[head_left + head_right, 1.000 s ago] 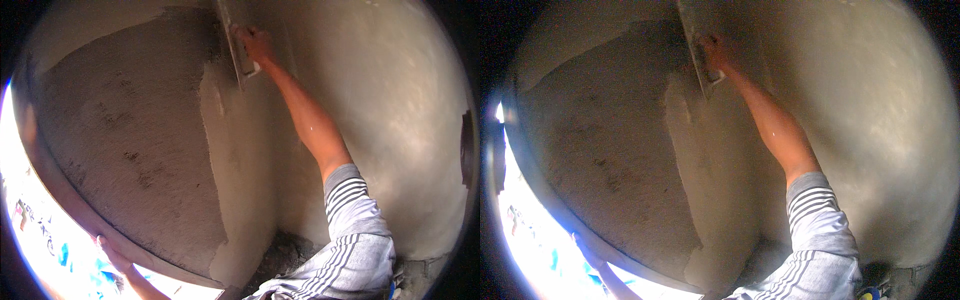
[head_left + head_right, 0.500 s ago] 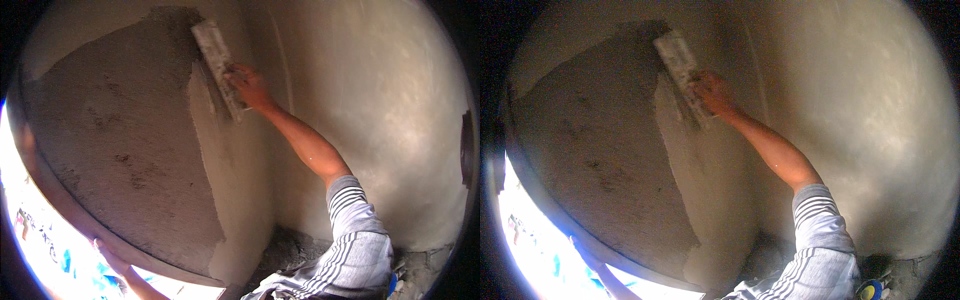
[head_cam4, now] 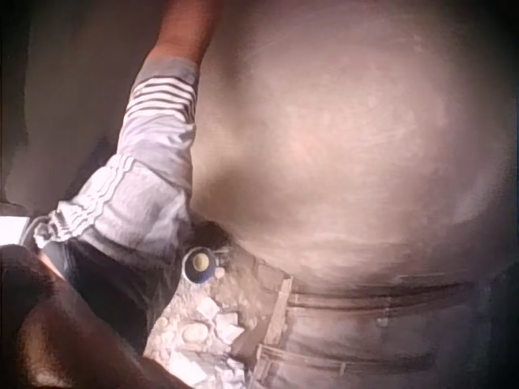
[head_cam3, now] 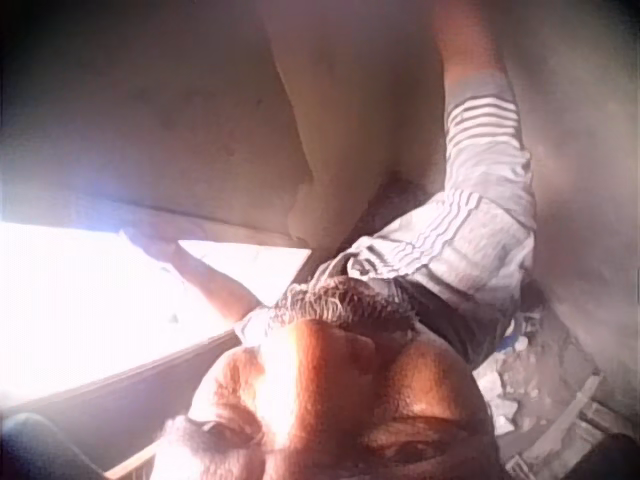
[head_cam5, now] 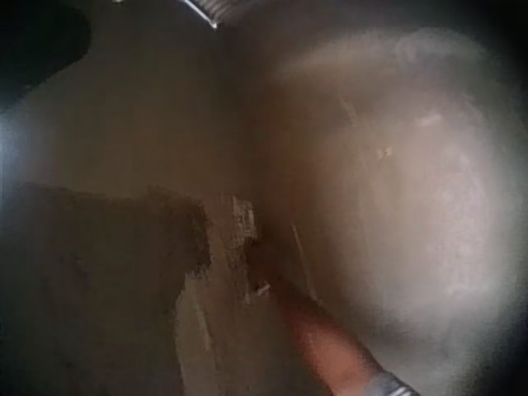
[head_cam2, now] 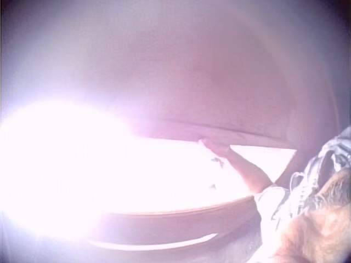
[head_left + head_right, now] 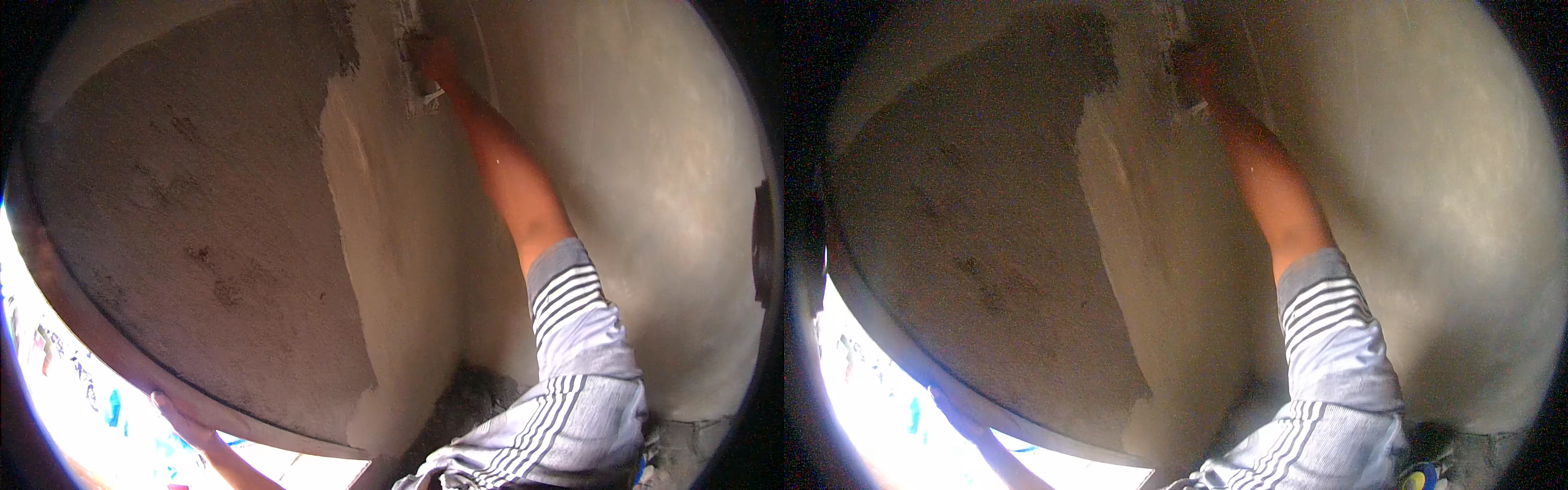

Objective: The person scoops plaster from a bucket with a trowel and applies it to an interior wall, smoothing the surface with a flat tool. The worker repeatedly reloads the trowel and spreads plaster across the wall area near a window.

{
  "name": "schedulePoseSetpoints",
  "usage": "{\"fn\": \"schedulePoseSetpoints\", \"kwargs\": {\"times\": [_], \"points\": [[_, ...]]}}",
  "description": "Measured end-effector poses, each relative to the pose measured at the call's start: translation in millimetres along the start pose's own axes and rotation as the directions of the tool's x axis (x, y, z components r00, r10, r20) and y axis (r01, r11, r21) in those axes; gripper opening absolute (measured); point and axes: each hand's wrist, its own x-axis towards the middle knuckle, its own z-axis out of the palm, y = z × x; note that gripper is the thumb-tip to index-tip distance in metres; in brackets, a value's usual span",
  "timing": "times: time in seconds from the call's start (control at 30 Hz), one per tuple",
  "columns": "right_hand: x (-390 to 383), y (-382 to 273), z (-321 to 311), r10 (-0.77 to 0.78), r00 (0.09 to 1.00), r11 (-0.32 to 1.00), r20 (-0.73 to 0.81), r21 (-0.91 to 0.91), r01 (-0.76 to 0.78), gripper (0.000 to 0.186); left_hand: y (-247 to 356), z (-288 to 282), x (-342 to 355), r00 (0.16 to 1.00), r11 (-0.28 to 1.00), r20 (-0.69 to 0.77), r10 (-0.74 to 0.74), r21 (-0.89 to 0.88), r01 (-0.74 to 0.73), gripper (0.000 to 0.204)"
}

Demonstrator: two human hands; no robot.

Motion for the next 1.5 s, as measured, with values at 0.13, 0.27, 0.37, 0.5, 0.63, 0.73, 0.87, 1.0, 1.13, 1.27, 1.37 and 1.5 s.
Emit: {"fn": "schedulePoseSetpoints", "kwargs": {"times": [0.13, 0.27, 0.37, 0.5, 0.63, 0.73, 0.87, 1.0, 1.13, 1.27, 1.37, 1.5], "points": [[-89.8, 31.1, 67.8, -0.105, 0.973, 0.994, -0.207, 0.009, 0.109, 0.048, -0.5, -20.5, 6.6, 0.993, 0.989, -0.106, 0.046, 0.142, -0.031, 0.070], [-76.8, 104.4, 58.5, 0.114, 0.984, 0.930, -0.138, 0.363, -0.057, 0.057, -22.5, -19.1, 16.7, 0.993, 0.996, 0.094, 0.072, 0.050, -0.076, 0.069], [-47.7, 90.3, 41.4, 0.077, 0.977, 0.957, -0.197, 0.290, -0.017, 0.054, -17.9, -12.2, 9.9, 0.994, 0.992, 0.068, 0.081, 0.093, -0.087, 0.068], [-32.0, 26.5, 10.1, -0.123, 0.946, 0.978, -0.299, 0.127, 0.167, 0.050, -16.9, -14.1, 7.9, 0.994, 0.996, 0.072, 0.086, 0.031, -0.088, 0.068], [-73.2, -70.5, -6.5, -0.402, 0.852, 0.912, -0.337, -0.063, 0.405, 0.046, -20.4, -18.3, 10.6, 0.994, 0.993, 0.034, 0.103, 0.052, -0.105, 0.071], [-131.2, -124.3, 23.6, -0.564, 0.780, 0.822, -0.271, -0.089, 0.563, 0.044, -14.5, -23.7, 6.0, 0.999, 0.999, -0.002, 0.049, 0.004, -0.049, 0.071], [-185.8, -82.4, 44.9, -0.583, 0.792, 0.773, -0.180, 0.179, 0.609, 0.044, -20.5, -32.2, 19.9, 0.997, 0.989, 0.008, 0.080, 0.123, -0.080, 0.066], [-159.1, 23.2, 41.0, -0.025, 0.961, 0.912, -0.274, 0.388, 0.135, 0.044, -15.9, 3.1, 9.5, 1.000, 0.996, 0.027, -0.007, 0.089, 0.005, 0.065], [-155.5, 45.0, 42.3, 0.279, 0.958, 0.822, -0.065, 0.531, -0.204, 0.047, -15.1, -6.6, 11.4, 0.996, 0.991, 0.072, 0.056, 0.121, -0.064, 0.067], [-202.1, -9.0, 40.7, 0.125, 0.992, 0.876, 0.027, 0.467, -0.123, 0.045, -14.6, -19.1, 14.9, 0.998, 0.991, 0.037, 0.057, 0.118, -0.061, 0.068], [-227.6, -17.4, 53.7, -0.309, 0.951, 0.898, -0.015, 0.325, 0.297, 0.042, 2.2, 1.1, 2.2, 0.990, 0.986, -0.123, -0.063, 0.147, 0.081, 0.060], [-214.4, -16.4, 33.9, -0.326, 0.945, 0.881, -0.005, 0.360, 0.306, 0.047, -6.3, -6.3, 9.8, 0.998, 0.988, -0.050, 0.024, 0.151, -0.016, 0.068]]}}
